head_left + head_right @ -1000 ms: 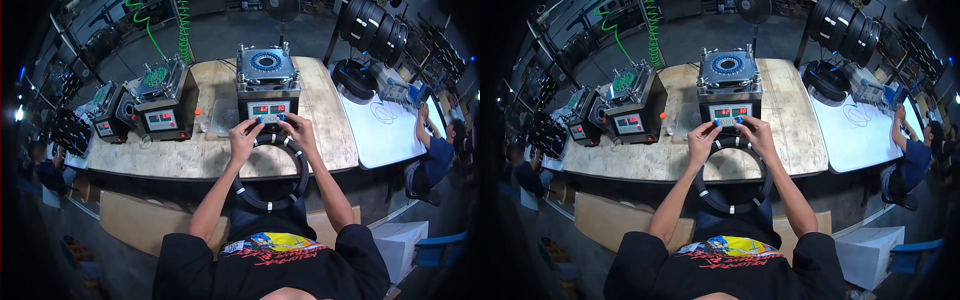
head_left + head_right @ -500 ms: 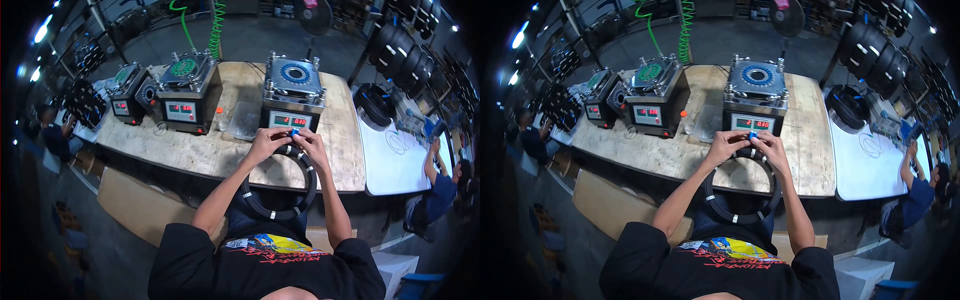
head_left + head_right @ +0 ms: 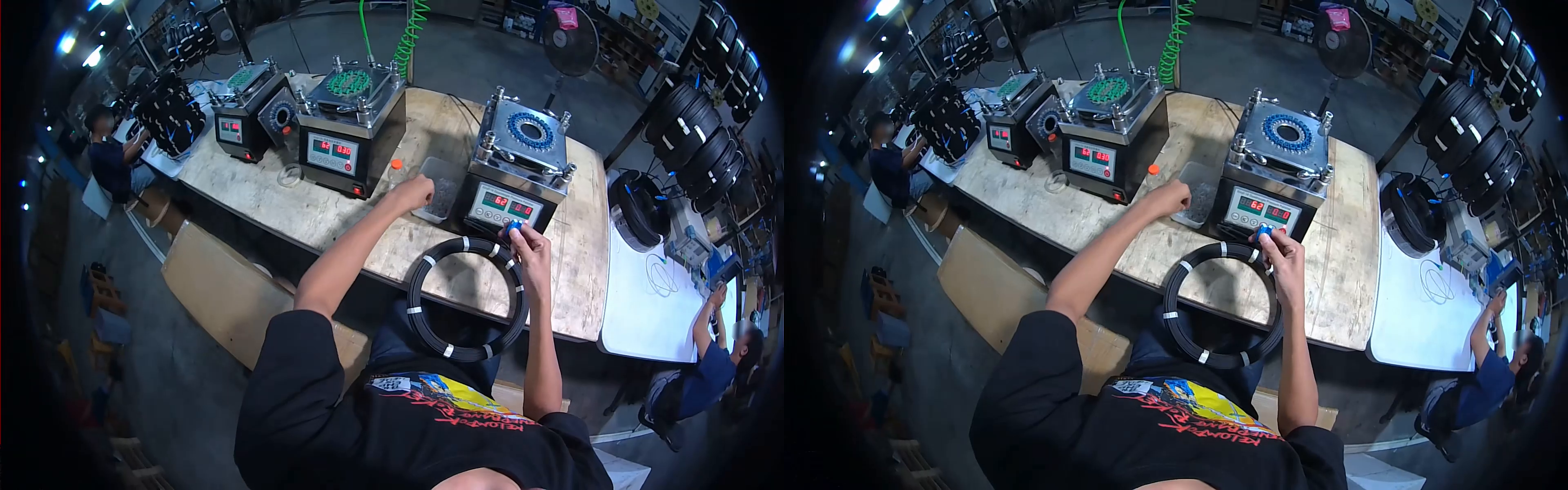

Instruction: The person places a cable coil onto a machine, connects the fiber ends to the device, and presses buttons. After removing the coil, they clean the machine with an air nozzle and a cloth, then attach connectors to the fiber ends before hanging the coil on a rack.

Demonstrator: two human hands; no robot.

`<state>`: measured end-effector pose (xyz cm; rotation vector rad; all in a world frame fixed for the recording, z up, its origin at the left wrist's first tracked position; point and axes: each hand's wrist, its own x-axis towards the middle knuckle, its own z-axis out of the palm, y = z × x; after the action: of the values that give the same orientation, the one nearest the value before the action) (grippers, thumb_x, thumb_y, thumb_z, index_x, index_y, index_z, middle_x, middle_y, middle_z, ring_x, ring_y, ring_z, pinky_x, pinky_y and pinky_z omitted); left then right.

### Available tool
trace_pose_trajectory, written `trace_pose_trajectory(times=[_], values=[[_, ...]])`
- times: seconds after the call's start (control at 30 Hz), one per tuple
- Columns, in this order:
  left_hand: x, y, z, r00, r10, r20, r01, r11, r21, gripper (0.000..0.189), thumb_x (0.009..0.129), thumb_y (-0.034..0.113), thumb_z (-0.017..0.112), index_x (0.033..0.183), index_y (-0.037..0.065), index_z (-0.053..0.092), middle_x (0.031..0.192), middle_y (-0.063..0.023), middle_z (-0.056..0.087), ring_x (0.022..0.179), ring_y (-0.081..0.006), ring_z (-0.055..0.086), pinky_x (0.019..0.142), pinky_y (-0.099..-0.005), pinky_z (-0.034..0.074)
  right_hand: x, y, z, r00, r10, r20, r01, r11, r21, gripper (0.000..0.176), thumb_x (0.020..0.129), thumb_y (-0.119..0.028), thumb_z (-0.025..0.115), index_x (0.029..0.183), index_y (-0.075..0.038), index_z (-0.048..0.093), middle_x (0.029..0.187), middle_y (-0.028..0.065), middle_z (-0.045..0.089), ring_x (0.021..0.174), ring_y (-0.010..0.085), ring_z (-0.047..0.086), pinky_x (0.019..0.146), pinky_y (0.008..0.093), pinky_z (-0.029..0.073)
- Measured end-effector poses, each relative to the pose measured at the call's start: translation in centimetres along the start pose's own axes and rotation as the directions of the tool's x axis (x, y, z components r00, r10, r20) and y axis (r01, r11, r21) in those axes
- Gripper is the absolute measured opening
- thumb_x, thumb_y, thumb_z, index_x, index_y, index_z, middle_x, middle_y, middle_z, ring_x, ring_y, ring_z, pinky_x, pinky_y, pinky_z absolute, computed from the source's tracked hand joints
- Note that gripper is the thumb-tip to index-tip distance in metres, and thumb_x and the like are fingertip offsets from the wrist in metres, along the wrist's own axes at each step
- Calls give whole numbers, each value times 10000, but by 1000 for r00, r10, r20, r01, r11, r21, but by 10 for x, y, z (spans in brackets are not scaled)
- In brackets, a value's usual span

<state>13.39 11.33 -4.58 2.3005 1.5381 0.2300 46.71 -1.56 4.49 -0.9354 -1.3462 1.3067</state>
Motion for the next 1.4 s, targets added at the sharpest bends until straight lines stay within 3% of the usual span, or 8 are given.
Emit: trace_pose_trajectory(times=[0.2, 0.43, 0.8, 0.9, 0.93, 1.0, 1.1, 1.4], values=[[27, 16, 14, 976, -180, 123, 130, 933, 336, 237, 846, -28, 653, 1047, 7, 773, 1137, -253, 736, 1053, -407, 732, 881, -490, 608, -4, -6, 4, 999, 13, -40, -13, 1000, -20, 202, 1014, -159, 681, 1022, 20, 773, 751, -57, 592, 630, 12, 437, 571, 210, 337], [35, -2, 30, 993, -118, 21, 111, 973, 202, 222, 836, -20, 672, 1035, -2, 769, 1124, -284, 726, 1067, -422, 721, 895, -500, 602, -9, 0, -7, 999, 19, -43, -18, 1000, 15, 190, 1012, -140, 690, 1086, 15, 771, 874, -18, 709, 651, 9, 443, 587, 201, 340], [12, -19, 34, 989, -40, -140, 32, 998, -57, 178, 883, 125, 740, 921, -48, 751, 969, -331, 705, 995, -483, 697, 834, -547, 567, -7, 10, -5, 1000, 28, -14, -28, 1000, 13, 203, 1012, -154, 695, 1083, 20, 774, 776, -61, 637, 612, -2, 401, 538, 209, 289], [15, -29, 45, 935, 180, -307, -198, 980, -30, 123, 851, 30, 727, 917, -74, 733, 788, -272, 691, 766, -405, 712, 719, -449, 572, -10, 9, -5, 999, 47, -22, -47, 999, 3, 206, 1013, -162, 698, 1081, 17, 775, 771, -69, 631, 610, -6, 399, 536, 205, 286], [11, -19, 40, 954, 48, -294, -121, 964, -235, 128, 865, 33, 738, 925, -80, 727, 776, -235, 701, 741, -340, 710, 701, -412, 569, -10, 8, -6, 998, 56, -25, -56, 998, 0, 208, 1013, -164, 698, 1081, 16, 775, 773, -71, 631, 610, -7, 400, 536, 202, 287], [-3, 6, 29, 963, -195, -187, 45, 798, -600, 146, 894, 40, 760, 941, -92, 715, 751, -160, 719, 692, -209, 708, 665, -337, 563, -11, 6, -6, 998, 57, -24, -57, 998, 2, 208, 1013, -170, 701, 1082, 11, 777, 778, -73, 637, 617, -11, 405, 539, 195, 290], [-18, 42, 14, 932, -270, -243, -76, 510, -857, 171, 919, 77, 799, 965, -69, 723, 787, -63, 731, 737, -75, 668, 654, -252, 531, -11, 3, -4, 997, 68, -24, -68, 998, 2, 214, 1011, -176, 704, 1094, 8, 777, 804, -63, 663, 634, -11, 422, 546, 192, 302], [-38, 167, -1, 883, -218, -415, -390, 150, -909, 190, 938, 120, 802, 1076, -5, 761, 965, -71, 774, 884, -100, 711, 835, -240, 567, 1, 21, 1, 999, 33, 21, -32, 999, -23, 275, 1009, -170, 715, 1175, 46, 755, 931, 36, 746, 866, 72, 654, 769, 235, 521]])
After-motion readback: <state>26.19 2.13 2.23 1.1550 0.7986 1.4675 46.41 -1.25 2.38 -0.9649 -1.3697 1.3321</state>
